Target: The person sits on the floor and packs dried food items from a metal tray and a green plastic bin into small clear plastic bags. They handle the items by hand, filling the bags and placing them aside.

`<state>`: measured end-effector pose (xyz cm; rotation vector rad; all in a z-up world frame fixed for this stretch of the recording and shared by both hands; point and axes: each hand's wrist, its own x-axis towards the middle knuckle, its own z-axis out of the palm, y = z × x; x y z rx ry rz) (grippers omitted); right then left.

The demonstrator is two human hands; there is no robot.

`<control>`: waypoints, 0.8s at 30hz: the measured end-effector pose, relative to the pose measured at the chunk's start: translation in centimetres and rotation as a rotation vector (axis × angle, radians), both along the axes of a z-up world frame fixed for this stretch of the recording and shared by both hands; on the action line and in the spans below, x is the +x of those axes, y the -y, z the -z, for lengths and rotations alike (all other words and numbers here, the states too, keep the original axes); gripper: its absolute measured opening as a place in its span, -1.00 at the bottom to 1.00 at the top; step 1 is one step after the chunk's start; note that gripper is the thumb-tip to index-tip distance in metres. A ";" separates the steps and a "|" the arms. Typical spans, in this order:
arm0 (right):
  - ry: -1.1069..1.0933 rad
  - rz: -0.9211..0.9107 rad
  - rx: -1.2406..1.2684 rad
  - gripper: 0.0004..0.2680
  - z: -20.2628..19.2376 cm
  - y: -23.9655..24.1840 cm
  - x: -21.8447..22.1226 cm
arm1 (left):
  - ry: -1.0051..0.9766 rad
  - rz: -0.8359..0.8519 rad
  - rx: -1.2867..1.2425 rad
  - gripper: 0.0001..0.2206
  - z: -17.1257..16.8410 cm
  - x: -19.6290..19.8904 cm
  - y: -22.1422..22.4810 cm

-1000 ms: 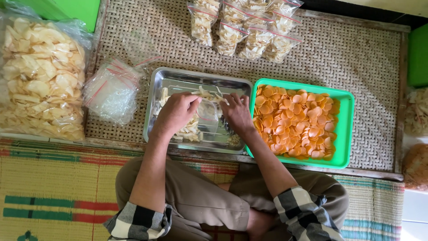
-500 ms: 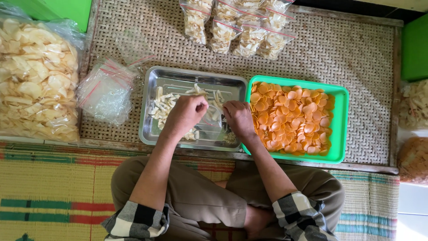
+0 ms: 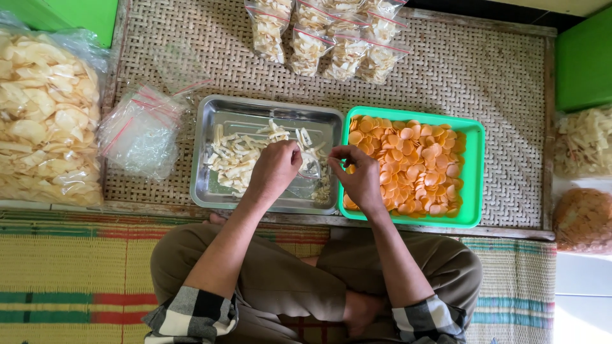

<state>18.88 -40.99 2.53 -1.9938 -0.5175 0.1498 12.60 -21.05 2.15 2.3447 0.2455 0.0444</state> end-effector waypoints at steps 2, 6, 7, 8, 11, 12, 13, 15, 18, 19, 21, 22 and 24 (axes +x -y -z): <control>0.083 -0.060 -0.020 -0.87 -1.0 -0.3 -0.5 | 0.009 0.005 -0.012 -0.90 -0.5 -0.1 0.3; 0.377 -0.180 -0.166 -0.89 0.8 -0.7 -1.4 | 0.037 0.019 -0.032 -0.90 -1.2 -0.4 0.9; 0.375 -0.181 -0.168 -0.89 0.6 -0.8 -1.7 | 0.035 0.019 -0.034 -0.90 -1.3 -0.4 1.0; 0.432 -0.190 -0.212 -0.89 0.5 -1.0 -1.9 | 0.069 0.020 -0.071 -0.90 -1.4 -0.5 1.1; 0.484 -0.215 -0.255 -0.88 0.0 -1.1 -2.3 | 0.116 0.034 -0.154 -0.91 -1.6 -0.5 1.4; 0.480 -0.234 -0.250 -0.87 -0.2 -1.1 -2.4 | 0.130 0.043 -0.198 -0.91 -1.7 -0.5 1.5; 0.481 -0.235 -0.248 -0.87 -0.6 -1.1 -2.2 | 0.131 0.041 -0.197 -0.91 -1.9 -0.6 1.3; 0.433 -0.262 -0.255 -0.89 -1.3 -0.9 -1.9 | 0.169 0.061 -0.255 -0.93 -2.4 -0.7 1.1; 0.443 -0.313 -0.312 -0.91 -4.6 -0.8 -1.8 | 0.201 0.055 -0.270 -0.95 -1.5 -0.6 0.4; 0.444 -0.314 -0.311 -0.91 -5.1 -0.5 -1.7 | 0.202 0.054 -0.269 -0.95 -1.4 -0.6 0.1; 0.418 -0.431 -0.334 -0.91 -6.2 -0.1 -1.6 | 0.220 0.025 -0.288 -0.95 -1.0 -0.6 -0.4; 0.418 -0.431 -0.334 -0.91 -5.3 -0.1 -1.5 | 0.221 0.025 -0.288 -0.95 -1.3 -0.7 -0.5; 0.508 -0.445 -0.335 -0.98 -3.4 -0.2 -1.3 | 0.188 0.034 -0.247 -0.94 -1.9 -0.9 -0.6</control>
